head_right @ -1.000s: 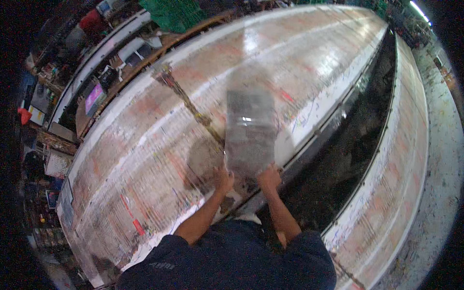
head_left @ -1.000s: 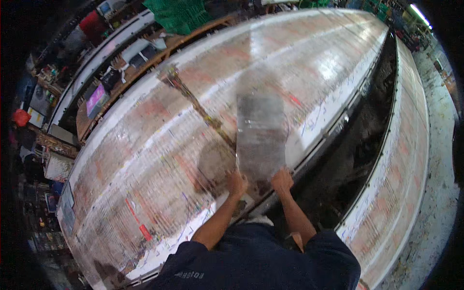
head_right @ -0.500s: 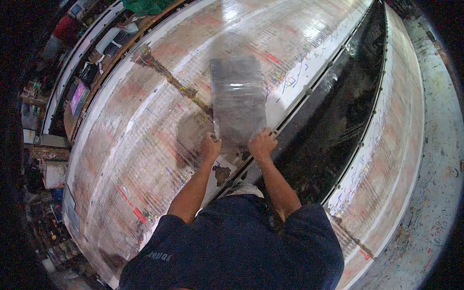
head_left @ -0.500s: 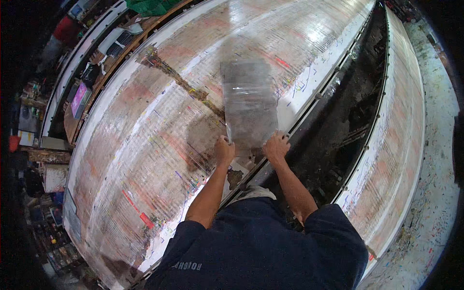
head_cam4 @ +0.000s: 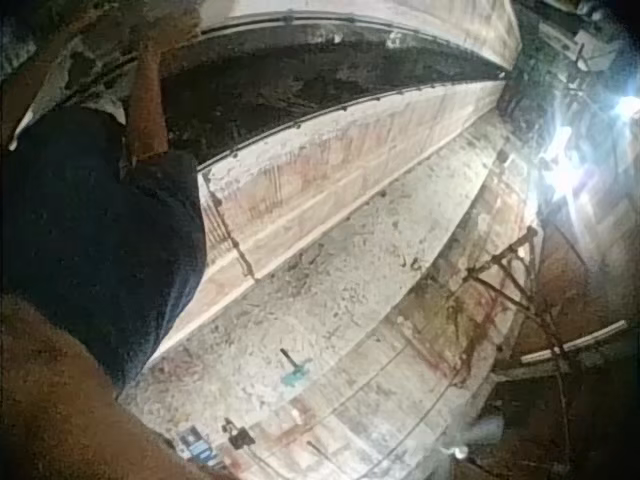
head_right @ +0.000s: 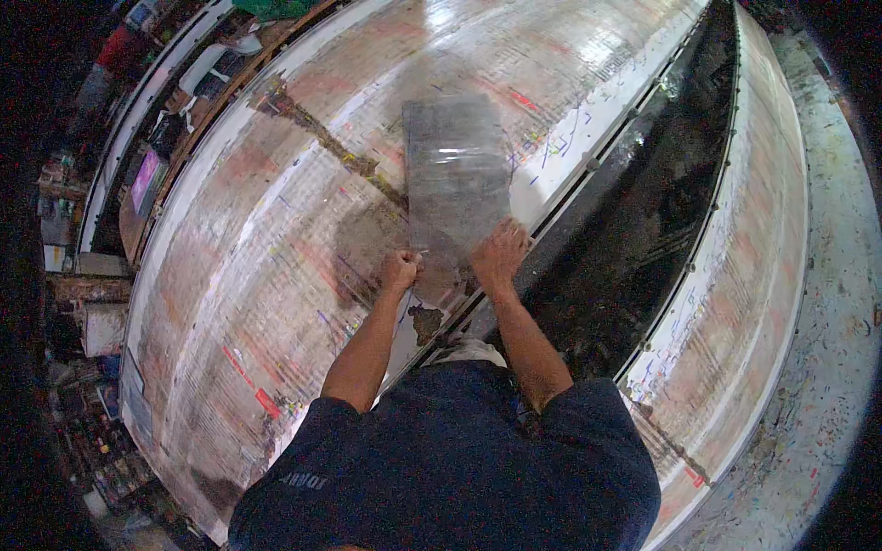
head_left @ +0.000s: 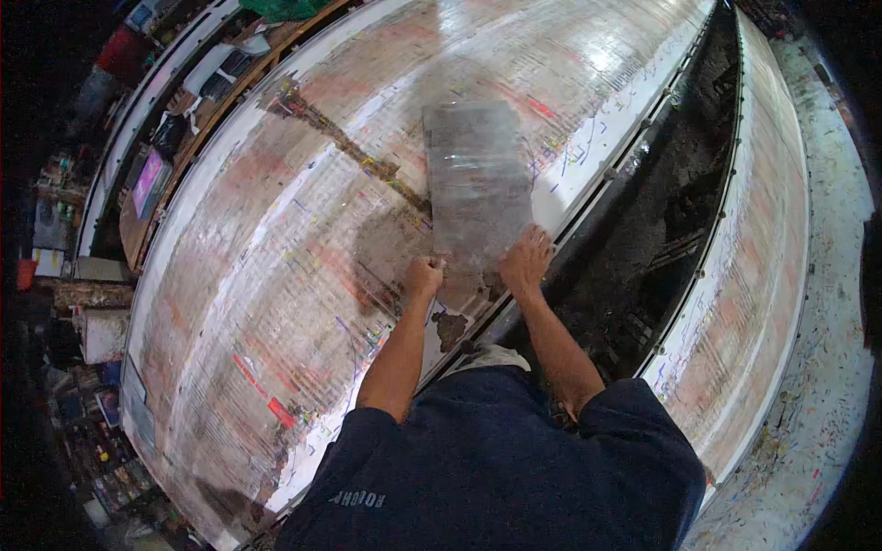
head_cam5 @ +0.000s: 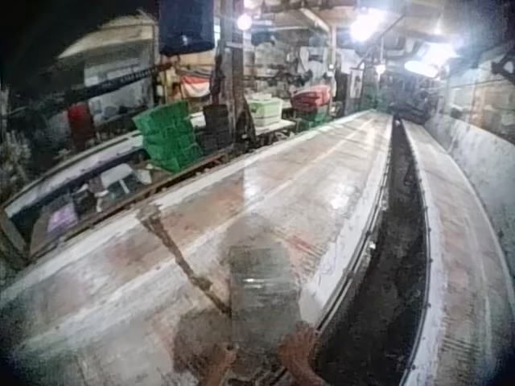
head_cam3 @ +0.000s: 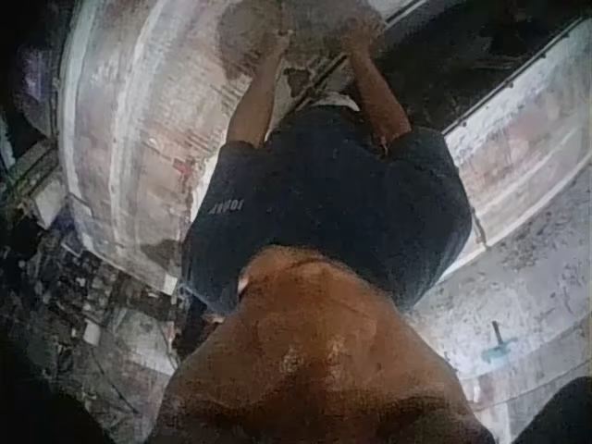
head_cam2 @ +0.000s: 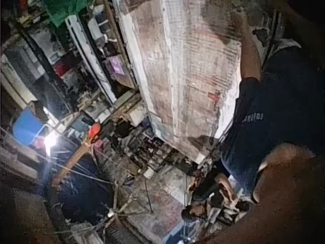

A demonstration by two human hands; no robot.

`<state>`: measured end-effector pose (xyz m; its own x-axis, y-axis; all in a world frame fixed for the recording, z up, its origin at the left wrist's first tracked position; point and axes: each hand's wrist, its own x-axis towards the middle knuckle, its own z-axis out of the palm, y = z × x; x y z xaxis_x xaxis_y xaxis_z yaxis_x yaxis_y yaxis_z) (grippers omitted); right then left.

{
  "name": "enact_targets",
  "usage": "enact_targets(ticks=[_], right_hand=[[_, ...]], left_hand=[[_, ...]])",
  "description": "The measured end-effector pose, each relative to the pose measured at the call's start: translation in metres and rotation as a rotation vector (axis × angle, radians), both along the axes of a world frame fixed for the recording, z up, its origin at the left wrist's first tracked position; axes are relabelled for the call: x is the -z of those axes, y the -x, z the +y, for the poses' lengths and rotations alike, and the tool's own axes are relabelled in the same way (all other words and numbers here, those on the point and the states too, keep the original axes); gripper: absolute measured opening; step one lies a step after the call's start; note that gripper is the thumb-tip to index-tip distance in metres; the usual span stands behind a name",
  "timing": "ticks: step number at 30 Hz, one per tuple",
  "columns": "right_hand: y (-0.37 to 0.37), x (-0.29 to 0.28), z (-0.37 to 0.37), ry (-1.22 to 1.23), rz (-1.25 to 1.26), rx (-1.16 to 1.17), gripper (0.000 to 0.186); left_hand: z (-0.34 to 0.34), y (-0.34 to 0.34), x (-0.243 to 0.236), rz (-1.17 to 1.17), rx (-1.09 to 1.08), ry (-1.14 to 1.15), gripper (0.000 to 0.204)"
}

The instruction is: The person performs screen printing by applying ink to a screen and using a squeegee to transfer the design onto clear plastic sheets, which are then placed on a printing table.

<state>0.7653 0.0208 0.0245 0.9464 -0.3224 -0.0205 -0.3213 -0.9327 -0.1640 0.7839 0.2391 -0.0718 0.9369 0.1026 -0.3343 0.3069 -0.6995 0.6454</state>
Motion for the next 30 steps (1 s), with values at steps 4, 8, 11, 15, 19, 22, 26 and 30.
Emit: enact_targets(ticks=[4,8,11,15,19,22,26,30], right_hand=[[-0.018,0.002,-0.010,0.017,0.139,0.031,0.082],[-0.025,0.002,-0.008,-0.066,0.191,0.002,0.083],[-0.021,0.000,0.001,-0.047,0.244,0.032,0.084],[-0.021,-0.009,0.021,0.030,0.039,-0.199,0.064],[-0.036,-0.008,0.063,-0.446,0.281,-0.239,0.050],[-0.044,0.016,0.096,-0.217,0.147,-0.326,0.046],[-0.081,0.068,0.078,-0.389,0.325,-0.142,0.036],[-0.172,0.056,-0.028,-0.286,0.216,-0.148,0.027]], left_hand=[[-0.001,0.004,-0.023,0.213,-0.188,0.307,0.022],[0.000,0.005,-0.013,0.092,-0.146,0.314,0.030],[-0.001,0.002,0.001,0.064,-0.159,0.259,0.033],[-0.002,0.004,-0.004,0.016,-0.080,0.132,0.038],[-0.004,0.010,-0.015,0.015,-0.100,-0.074,0.030],[-0.002,0.012,-0.008,0.113,-0.321,0.571,0.021],[0.000,0.012,0.005,-0.177,-0.067,-0.072,0.025],[-0.003,0.007,-0.006,0.093,-0.069,-0.025,0.040]])
